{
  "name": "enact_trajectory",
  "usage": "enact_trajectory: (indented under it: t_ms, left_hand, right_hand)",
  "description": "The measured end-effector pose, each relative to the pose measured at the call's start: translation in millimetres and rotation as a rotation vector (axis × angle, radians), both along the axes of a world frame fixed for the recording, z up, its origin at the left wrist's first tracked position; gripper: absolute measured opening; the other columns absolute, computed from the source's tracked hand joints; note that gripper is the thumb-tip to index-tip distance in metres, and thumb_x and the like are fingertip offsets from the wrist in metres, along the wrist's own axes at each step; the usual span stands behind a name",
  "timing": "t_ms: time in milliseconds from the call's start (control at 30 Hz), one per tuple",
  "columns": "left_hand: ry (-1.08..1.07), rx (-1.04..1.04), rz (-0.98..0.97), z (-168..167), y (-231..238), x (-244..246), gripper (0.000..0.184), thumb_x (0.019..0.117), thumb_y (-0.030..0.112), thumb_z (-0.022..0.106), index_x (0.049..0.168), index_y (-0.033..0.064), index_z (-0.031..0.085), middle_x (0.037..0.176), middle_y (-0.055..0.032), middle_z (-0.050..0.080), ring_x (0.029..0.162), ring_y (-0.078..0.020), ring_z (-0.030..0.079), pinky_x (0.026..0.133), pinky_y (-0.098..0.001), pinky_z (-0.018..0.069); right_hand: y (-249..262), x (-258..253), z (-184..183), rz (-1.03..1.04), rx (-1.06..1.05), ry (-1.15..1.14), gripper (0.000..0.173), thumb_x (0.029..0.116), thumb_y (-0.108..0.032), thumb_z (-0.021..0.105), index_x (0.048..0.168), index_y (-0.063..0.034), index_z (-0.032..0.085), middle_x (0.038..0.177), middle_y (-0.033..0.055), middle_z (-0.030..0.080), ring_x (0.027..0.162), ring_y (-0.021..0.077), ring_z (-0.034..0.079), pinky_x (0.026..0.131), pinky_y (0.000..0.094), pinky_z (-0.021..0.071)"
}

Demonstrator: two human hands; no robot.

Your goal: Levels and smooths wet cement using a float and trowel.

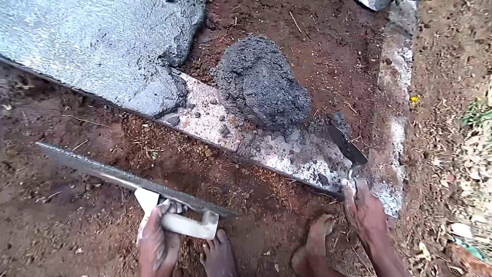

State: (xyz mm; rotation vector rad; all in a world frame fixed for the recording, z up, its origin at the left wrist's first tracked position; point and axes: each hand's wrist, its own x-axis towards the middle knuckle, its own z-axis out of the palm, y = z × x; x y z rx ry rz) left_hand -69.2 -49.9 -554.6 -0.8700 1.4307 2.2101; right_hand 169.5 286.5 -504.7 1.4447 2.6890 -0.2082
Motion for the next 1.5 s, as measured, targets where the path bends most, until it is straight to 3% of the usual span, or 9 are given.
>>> enact_trajectory:
  t_ms: [100,167,300,633,900,1067,1200,1333,1500]
  left_hand:
    - [0.025,-0.048,0.039,-1.2,-3.4,-0.4,0.025,0.101,0.004,0.038,0.087,0.0113,0.057,0.062,0.0017,0.061,0.058,-0.0098,0.063,0.064,-0.0279,0.059]
    - [0.056,-0.087,0.063,-0.6,-4.8,-1.6,0.023,0.1005,0.003,0.039,0.088,0.0108,0.057,0.063,0.0021,0.061,0.058,-0.0096,0.062,0.063,-0.0272,0.0584]
    - [0.112,-0.096,0.08,3.5,-13.4,-1.6,0.022,0.0993,0.003,0.039,0.09,0.0097,0.057,0.063,0.0021,0.061,0.058,-0.0094,0.063,0.063,-0.027,0.0585]
    - [0.072,-0.076,0.109,-1.1,-22.1,5.4,0.023,0.0985,0.002,0.04,0.088,0.0104,0.058,0.062,0.0026,0.06,0.057,-0.0085,0.062,0.062,-0.0259,0.0577]
    - [0.025,-0.036,0.151,2.4,-16.4,4.3,0.02,0.0956,-0.001,0.043,0.085,0.0085,0.057,0.062,-0.0003,0.06,0.056,-0.0111,0.061,0.062,-0.028,0.0578]
    - [0.069,-0.077,0.162,15.9,-27.2,-0.6,0.02,0.0956,-0.001,0.043,0.086,0.0078,0.057,0.061,-0.0004,0.059,0.055,-0.0112,0.061,0.061,-0.0287,0.0583]
    - [0.108,-0.102,0.17,21.4,-30.8,-4.5,0.017,0.0947,-0.002,0.044,0.089,0.007,0.057,0.061,-0.0004,0.059,0.054,-0.0112,0.06,0.059,-0.0275,0.058]
    - [0.155,-0.089,0.143,35.6,-38.6,-8.5,0.019,0.0948,0.002,0.042,0.087,0.0091,0.058,0.059,0.0014,0.057,0.051,-0.0091,0.057,0.053,-0.0251,0.0542]
    - [0.207,-0.124,0.148,39.9,-35.1,-9.7,0.018,0.094,0.001,0.043,0.087,0.01,0.058,0.061,0.002,0.058,0.051,-0.0084,0.058,0.053,-0.0242,0.0542]
  right_hand:
    - [-49.0,-23.9,0.5,0.251,-0.002,0.072,0.063,0.1039,-0.048,0.037,0.111,0.0053,0.069,0.081,0.0211,0.071,0.066,0.0403,0.072,0.054,0.0594,0.054]
    - [-74.2,-52.3,2.8,0.364,0.017,0.058,0.057,0.1045,-0.046,0.042,0.111,0.0011,0.073,0.087,0.0194,0.075,0.069,0.0383,0.074,0.053,0.0564,0.0562]
    - [-83.6,-99.1,-1.7,0.414,0.113,0.033,0.049,0.1045,-0.043,0.045,0.111,-0.0028,0.073,0.082,0.018,0.073,0.065,0.0371,0.072,0.049,0.0514,0.0537]
    - [-81.9,-126.3,-1.0,0.359,0.042,-0.125,0.044,0.1059,-0.039,0.047,0.124,-0.0056,0.07,0.092,0.021,0.073,0.073,0.0413,0.073,0.056,0.0543,0.0548]
    - [-97.5,-132.6,-13.6,0.335,-0.014,-0.015,0.049,0.1059,-0.038,0.047,0.128,0.0002,0.067,0.093,0.0239,0.073,0.072,0.0427,0.073,0.058,0.0576,0.0555]
    - [-98.9,-132.4,-13.4,0.424,-0.033,0.069,0.054,0.1048,-0.042,0.043,0.122,0.0019,0.07,0.085,0.0216,0.073,0.067,0.0408,0.072,0.054,0.0562,0.0549]
    - [-102.5,-153.7,-14.0,0.432,-0.13,0.077,0.05,0.1062,-0.041,0.042,0.115,0.0014,0.068,0.079,0.0201,0.07,0.069,0.0406,0.072,0.058,0.056,0.0549]
    - [-115.8,-162.8,5.4,0.693,-0.306,0.031,0.044,0.1044,-0.044,0.045,0.11,-0.0077,0.069,0.078,0.0121,0.07,0.068,0.0328,0.072,0.056,0.0511,0.056]
    - [-104.2,-223.8,2.4,0.527,-0.221,0.009,0.04,0.1082,-0.036,0.047,0.117,-0.0011,0.065,0.085,0.0214,0.069,0.08,0.0425,0.071,0.067,0.0569,0.0543]
